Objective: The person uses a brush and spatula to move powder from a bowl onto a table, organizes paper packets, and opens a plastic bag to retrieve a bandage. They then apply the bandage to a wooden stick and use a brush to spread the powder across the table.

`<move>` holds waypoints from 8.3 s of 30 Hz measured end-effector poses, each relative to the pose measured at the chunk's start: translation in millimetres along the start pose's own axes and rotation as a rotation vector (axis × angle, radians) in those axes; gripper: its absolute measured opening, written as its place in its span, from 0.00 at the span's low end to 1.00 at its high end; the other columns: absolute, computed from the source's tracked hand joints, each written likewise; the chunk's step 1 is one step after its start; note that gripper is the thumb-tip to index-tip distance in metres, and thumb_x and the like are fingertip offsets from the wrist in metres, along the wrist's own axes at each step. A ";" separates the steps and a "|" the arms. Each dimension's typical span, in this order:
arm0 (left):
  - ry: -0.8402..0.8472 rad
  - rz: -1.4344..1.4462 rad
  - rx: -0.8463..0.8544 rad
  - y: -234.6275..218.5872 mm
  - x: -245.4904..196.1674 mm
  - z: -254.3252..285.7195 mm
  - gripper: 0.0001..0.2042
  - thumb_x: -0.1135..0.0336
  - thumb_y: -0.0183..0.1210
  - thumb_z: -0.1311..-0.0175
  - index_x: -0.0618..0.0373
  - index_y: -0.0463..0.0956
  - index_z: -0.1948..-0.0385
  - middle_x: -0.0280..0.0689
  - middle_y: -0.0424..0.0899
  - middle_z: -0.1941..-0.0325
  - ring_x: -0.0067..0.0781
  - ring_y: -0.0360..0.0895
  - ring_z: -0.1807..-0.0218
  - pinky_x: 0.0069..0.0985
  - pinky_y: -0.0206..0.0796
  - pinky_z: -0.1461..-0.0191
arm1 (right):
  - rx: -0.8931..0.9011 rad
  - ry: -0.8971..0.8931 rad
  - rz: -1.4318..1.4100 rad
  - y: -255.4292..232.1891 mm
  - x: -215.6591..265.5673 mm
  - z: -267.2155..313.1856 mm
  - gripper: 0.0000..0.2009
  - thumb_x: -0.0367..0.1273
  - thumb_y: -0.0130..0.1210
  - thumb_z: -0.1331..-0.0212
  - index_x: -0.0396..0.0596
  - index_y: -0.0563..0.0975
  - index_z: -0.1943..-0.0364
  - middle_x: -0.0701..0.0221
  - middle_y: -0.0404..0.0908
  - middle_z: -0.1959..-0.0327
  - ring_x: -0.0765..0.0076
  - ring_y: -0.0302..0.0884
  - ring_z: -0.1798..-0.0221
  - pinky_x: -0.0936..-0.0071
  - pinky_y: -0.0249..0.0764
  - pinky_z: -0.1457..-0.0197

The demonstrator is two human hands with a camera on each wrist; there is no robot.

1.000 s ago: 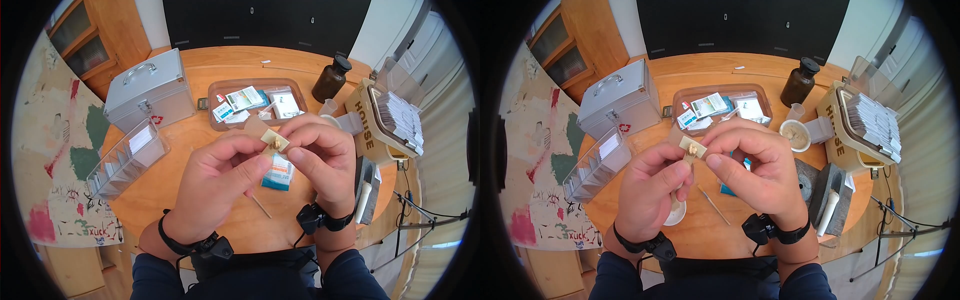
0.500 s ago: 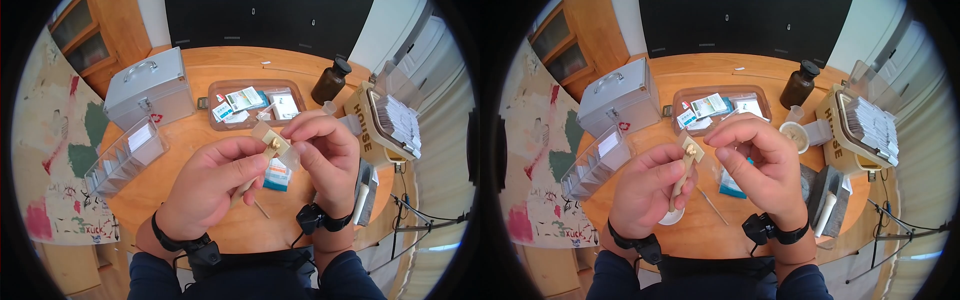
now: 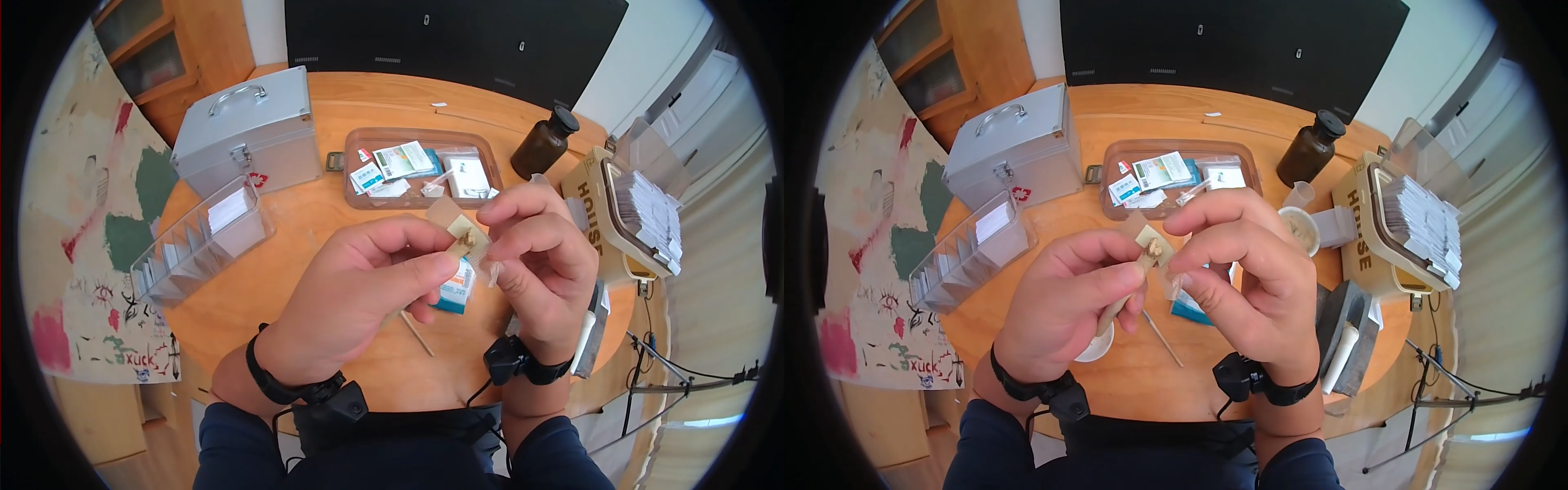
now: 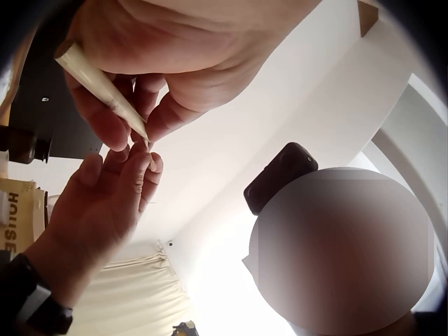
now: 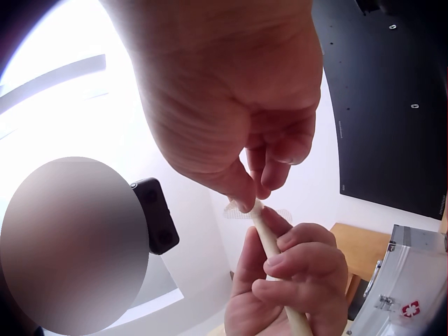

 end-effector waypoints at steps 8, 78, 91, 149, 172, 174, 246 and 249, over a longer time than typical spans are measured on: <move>0.214 -0.193 0.053 4.8 -14.5 -1.5 0.05 0.77 0.57 0.38 0.66 0.76 0.62 0.34 0.75 0.64 0.23 0.76 0.69 0.21 0.71 0.67 | 0.003 -0.007 0.009 3.7 -0.4 -0.9 0.05 0.20 0.61 0.51 0.41 0.79 0.69 0.61 0.77 0.57 0.69 0.74 0.58 0.76 0.71 0.58; 0.845 -0.546 -0.012 9.9 -37.6 22.1 0.10 0.76 0.55 0.38 0.65 0.73 0.55 0.38 0.70 0.57 0.25 0.70 0.57 0.23 0.64 0.53 | 0.066 0.278 -0.118 46.9 -28.6 12.6 0.07 0.25 0.61 0.45 0.41 0.77 0.62 0.70 0.79 0.64 0.81 0.73 0.67 0.85 0.68 0.72; 0.859 -0.454 -0.018 10.6 -43.8 27.8 0.09 0.74 0.53 0.34 0.65 0.76 0.55 0.39 0.72 0.58 0.26 0.71 0.57 0.22 0.63 0.53 | 0.075 0.272 -0.091 44.2 -22.0 8.7 0.07 0.25 0.63 0.46 0.43 0.77 0.65 0.72 0.78 0.68 0.79 0.73 0.69 0.84 0.67 0.75; 0.864 -0.421 0.146 8.8 -63.0 19.9 0.09 0.82 0.59 0.41 0.64 0.78 0.59 0.38 0.75 0.61 0.24 0.76 0.63 0.18 0.71 0.63 | 0.197 0.353 -0.323 53.2 -22.6 13.2 0.04 0.25 0.54 0.38 0.39 0.77 0.62 0.70 0.73 0.68 0.76 0.67 0.68 0.80 0.63 0.66; 0.451 -0.112 0.300 7.1 -44.9 3.3 0.06 0.68 0.57 0.41 0.60 0.75 0.68 0.37 0.73 0.64 0.29 0.70 0.60 0.23 0.62 0.55 | 0.347 0.251 -0.220 59.5 -14.5 9.0 0.03 0.24 0.52 0.38 0.38 0.76 0.64 0.68 0.74 0.70 0.71 0.69 0.70 0.77 0.64 0.67; 0.442 -0.077 0.331 9.4 -44.3 3.9 0.05 0.69 0.58 0.41 0.60 0.76 0.69 0.37 0.73 0.64 0.29 0.70 0.60 0.23 0.62 0.56 | 0.349 0.254 -0.223 59.9 -14.0 10.1 0.03 0.24 0.52 0.38 0.38 0.76 0.64 0.67 0.74 0.69 0.71 0.70 0.69 0.77 0.65 0.67; 0.738 -1.109 0.118 11.2 -78.0 21.8 0.10 0.77 0.67 0.58 0.63 0.83 0.70 0.38 0.82 0.74 0.30 0.77 0.72 0.23 0.64 0.66 | 0.173 -0.001 0.314 35.6 4.6 1.8 0.07 0.23 0.60 0.54 0.41 0.79 0.68 0.67 0.71 0.78 0.60 0.70 0.77 0.67 0.65 0.75; 0.687 -1.074 0.073 7.6 -75.5 18.5 0.10 0.79 0.67 0.58 0.63 0.83 0.70 0.38 0.82 0.75 0.29 0.77 0.71 0.22 0.64 0.65 | 0.159 -0.005 0.350 34.2 4.9 2.0 0.08 0.22 0.60 0.56 0.41 0.79 0.68 0.66 0.72 0.78 0.59 0.71 0.77 0.67 0.66 0.75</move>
Point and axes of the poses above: each hand's wrist, its own z-axis away from the middle knuckle, its own y-axis out of the palm, x = y × z, the point moved 9 cm from there along -z, towards the middle knuckle
